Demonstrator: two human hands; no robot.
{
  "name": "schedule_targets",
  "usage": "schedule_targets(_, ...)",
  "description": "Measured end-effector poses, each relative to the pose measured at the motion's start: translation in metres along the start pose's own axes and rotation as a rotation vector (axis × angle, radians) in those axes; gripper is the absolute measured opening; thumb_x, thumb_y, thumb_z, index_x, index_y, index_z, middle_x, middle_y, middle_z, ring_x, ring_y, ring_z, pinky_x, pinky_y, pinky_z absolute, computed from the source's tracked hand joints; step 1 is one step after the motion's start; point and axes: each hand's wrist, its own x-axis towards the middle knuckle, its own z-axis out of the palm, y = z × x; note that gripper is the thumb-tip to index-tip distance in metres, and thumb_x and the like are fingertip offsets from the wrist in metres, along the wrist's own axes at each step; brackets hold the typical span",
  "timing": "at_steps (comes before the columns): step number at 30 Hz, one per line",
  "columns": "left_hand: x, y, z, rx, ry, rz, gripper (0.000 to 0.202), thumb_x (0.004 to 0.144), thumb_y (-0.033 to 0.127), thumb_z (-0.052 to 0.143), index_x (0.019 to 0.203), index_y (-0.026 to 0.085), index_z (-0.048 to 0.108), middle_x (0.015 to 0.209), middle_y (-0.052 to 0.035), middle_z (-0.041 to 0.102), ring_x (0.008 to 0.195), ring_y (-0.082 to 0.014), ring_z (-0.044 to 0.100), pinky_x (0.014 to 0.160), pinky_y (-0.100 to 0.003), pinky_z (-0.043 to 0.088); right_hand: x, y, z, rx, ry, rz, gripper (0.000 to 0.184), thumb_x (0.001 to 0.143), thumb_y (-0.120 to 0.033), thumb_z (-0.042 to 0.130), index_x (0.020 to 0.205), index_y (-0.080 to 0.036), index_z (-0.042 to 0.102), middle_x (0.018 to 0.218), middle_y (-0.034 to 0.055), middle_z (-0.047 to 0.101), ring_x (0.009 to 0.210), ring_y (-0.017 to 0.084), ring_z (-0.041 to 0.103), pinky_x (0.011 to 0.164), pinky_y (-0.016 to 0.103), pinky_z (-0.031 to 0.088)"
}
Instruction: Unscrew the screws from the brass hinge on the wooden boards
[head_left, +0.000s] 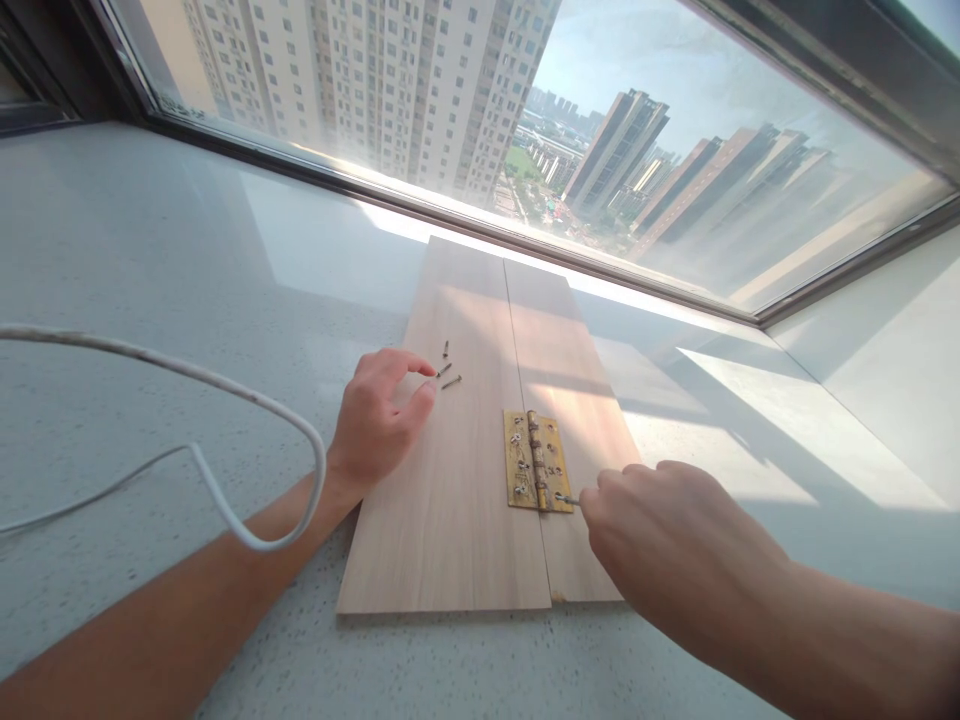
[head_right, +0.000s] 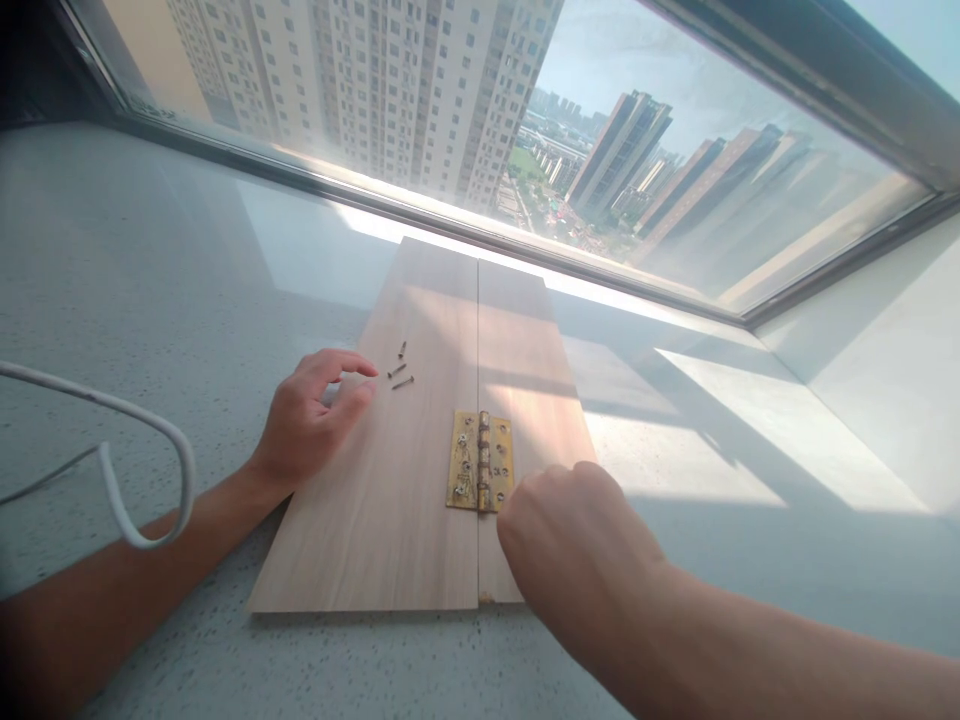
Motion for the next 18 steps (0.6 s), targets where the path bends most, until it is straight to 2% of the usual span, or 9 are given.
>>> schedule_targets(4, 0.0, 0.0, 0.0, 0.005, -0.003, -0.004, 0.013, 0.082, 0.023, 0.052, 0.086, 0.02, 0.063, 0.093, -0.003, 0.066, 0.094, -0.021, 0.056, 0.086, -0.034, 0.045, 0.004, 0.014, -0.006, 0.162, -0.101, 0.105, 0.022, 0.068, -0.005, 0.053, 0.072, -0.02, 0.069, 0.067, 0.0068, 0.062, 0.057, 0.024, 0.06, 0.045, 0.029, 0.029)
schedule_targets(8, 0.0, -0.001, 0.0, 0.019, 0.0, -0.006, 0.014, 0.082, 0.023, 0.052, 0.086, 0.02, 0.064, 0.094, -0.0031, 0.066, 0.094, -0.021, 0.056, 0.086, -0.034, 0.045, 0.01, 0.018, -0.011, 0.292, -0.181, 0.166, 0.017, 0.074, -0.016, 0.051, 0.065, -0.02, 0.064, 0.064, 0.0062, 0.059, 0.059, 0.023, 0.058, 0.047, 0.029, 0.031)
schedule_targets(10, 0.0, -0.001, 0.0, 0.021, 0.003, -0.003, 0.014, 0.081, 0.023, 0.051, 0.086, 0.019, 0.064, 0.094, -0.0032, 0.066, 0.094, -0.0208, 0.056, 0.086, -0.034, 0.045, 0.01, 0.019, -0.011, 0.312, -0.161, 0.183, 0.015, 0.075, -0.022, 0.052, 0.065, -0.021, 0.063, 0.065, 0.0062, 0.058, 0.059, 0.022, 0.057, 0.048, 0.029, 0.031)
schedule_targets(15, 0.0, 0.0, 0.0, 0.016, 0.002, -0.01, 0.013, 0.082, 0.023, 0.052, 0.086, 0.019, 0.063, 0.094, -0.0032, 0.066, 0.095, -0.0207, 0.057, 0.085, -0.034, 0.045, 0.003, 0.032, -0.009, 0.39, -0.156, 0.163, 0.026, 0.079, -0.03, 0.044, 0.057, -0.02, 0.052, 0.06, 0.0049, 0.057, 0.052, 0.018, 0.05, 0.047, 0.03, 0.029)
schedule_targets(18, 0.0, 0.0, 0.0, 0.02, 0.005, -0.007, 0.013, 0.082, 0.023, 0.052, 0.086, 0.019, 0.063, 0.094, -0.0029, 0.066, 0.095, -0.0206, 0.057, 0.086, -0.034, 0.045, -0.002, 0.042, -0.01, 0.579, -0.237, 0.105, 0.027, 0.082, -0.035, 0.044, 0.063, -0.021, 0.057, 0.064, 0.0034, 0.061, 0.053, 0.017, 0.052, 0.047, 0.028, 0.031)
